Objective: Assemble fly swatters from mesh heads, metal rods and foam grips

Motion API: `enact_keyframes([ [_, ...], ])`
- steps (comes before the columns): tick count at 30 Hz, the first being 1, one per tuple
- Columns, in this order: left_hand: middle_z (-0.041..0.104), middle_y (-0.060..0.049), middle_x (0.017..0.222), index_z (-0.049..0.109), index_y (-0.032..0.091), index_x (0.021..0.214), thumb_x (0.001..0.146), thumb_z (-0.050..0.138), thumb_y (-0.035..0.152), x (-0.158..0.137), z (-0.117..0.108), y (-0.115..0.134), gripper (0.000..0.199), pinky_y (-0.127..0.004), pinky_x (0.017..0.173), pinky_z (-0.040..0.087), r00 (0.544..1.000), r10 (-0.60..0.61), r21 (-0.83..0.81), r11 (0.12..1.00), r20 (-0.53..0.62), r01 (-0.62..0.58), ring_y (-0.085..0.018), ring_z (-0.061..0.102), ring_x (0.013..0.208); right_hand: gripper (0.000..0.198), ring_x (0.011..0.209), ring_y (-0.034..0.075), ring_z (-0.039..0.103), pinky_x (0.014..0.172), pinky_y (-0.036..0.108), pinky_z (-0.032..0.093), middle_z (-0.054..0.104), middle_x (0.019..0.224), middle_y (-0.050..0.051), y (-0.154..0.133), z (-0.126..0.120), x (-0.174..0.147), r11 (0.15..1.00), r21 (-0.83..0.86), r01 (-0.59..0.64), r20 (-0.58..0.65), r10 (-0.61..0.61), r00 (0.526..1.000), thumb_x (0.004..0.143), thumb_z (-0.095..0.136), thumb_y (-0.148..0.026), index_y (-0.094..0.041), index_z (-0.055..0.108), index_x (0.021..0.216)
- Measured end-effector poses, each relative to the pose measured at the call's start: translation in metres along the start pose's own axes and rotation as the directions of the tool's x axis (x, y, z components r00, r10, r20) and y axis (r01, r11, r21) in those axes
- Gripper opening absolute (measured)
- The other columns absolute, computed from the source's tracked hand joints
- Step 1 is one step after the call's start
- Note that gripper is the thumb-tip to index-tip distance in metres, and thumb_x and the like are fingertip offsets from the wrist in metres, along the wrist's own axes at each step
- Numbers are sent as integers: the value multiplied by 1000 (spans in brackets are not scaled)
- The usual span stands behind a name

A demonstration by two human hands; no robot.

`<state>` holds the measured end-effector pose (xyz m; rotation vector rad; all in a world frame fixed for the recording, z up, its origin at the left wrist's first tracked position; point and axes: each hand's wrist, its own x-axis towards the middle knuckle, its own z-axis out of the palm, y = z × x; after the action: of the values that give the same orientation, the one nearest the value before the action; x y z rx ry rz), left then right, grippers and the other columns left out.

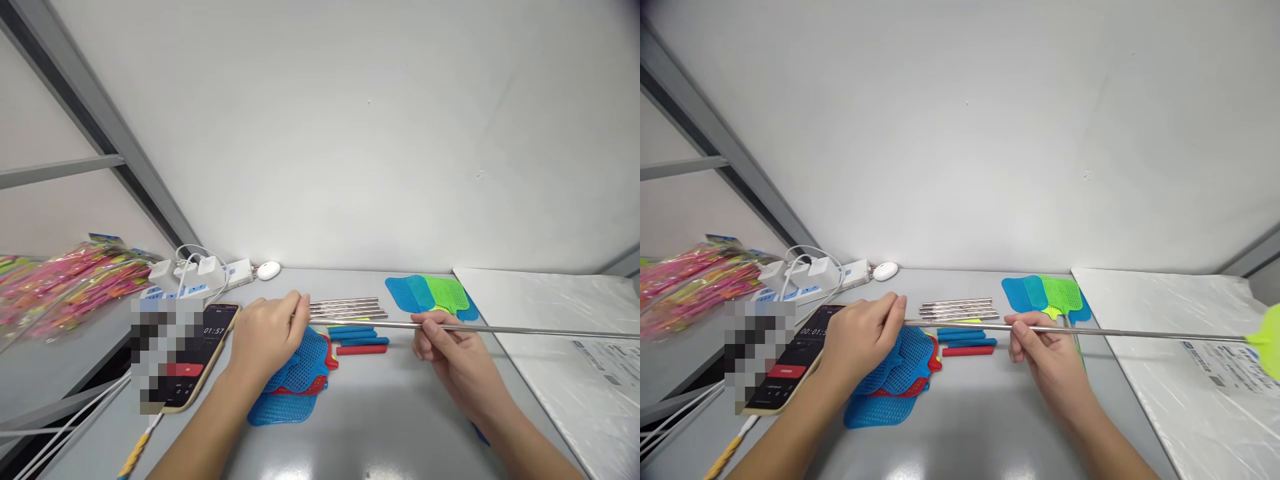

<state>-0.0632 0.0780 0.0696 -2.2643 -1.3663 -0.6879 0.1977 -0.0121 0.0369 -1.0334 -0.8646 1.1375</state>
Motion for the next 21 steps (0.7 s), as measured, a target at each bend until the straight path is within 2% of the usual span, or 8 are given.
enact_keyframes([
  [5, 55, 0, 47, 49, 21, 62, 93, 44, 32, 0, 1, -9, 34, -30, 53, 18, 999, -34, 24, 999, 40, 33, -18, 48, 47, 21, 60, 13, 50, 60, 27, 43, 57, 63, -1, -6, -3, 3, 997, -77, -20, -61, 15, 998, 79, 73, -40, -21, 70, 89],
  [15, 51, 0, 40, 50, 22, 59, 94, 41, 30, -5, 2, 10, 36, -31, 51, 14, 998, -45, 122, 991, -32, 48, -19, 47, 41, 17, 58, 13, 55, 56, 27, 45, 62, 64, 0, 11, -2, 8, 998, -59, 22, -48, -25, 999, 79, 74, -37, -22, 69, 84],
  [17, 50, 0, 40, 51, 22, 61, 95, 40, 29, -9, 4, 24, 36, -31, 50, 13, 999, 22, 70, 997, -43, -19, -18, 45, 39, 14, 59, 14, 57, 57, 27, 46, 63, 63, 1, 12, 9, 1, 991, -124, 42, 6, -41, 999, 79, 74, -36, -22, 70, 81],
  [19, 50, 1, 41, 51, 22, 63, 96, 38, 27, -14, 3, 41, 36, -31, 49, 15, 991, 123, -47, 991, -61, -126, -16, 44, 38, 12, 60, 15, 59, 57, 28, 48, 64, 64, 2, 12, 22, -9, 980, -196, 42, 94, -24, 995, 78, 74, -34, -22, 72, 77],
  [21, 48, 2, 41, 48, 22, 61, 97, 36, 26, -18, 0, 57, 37, -31, 49, 18, 983, 177, -175, 967, -56, -184, -15, 43, 38, 10, 61, 16, 60, 58, 28, 49, 66, 66, 2, 10, 32, -18, 974, -226, 24, 131, 6, 991, 76, 75, -33, -23, 72, 76],
])
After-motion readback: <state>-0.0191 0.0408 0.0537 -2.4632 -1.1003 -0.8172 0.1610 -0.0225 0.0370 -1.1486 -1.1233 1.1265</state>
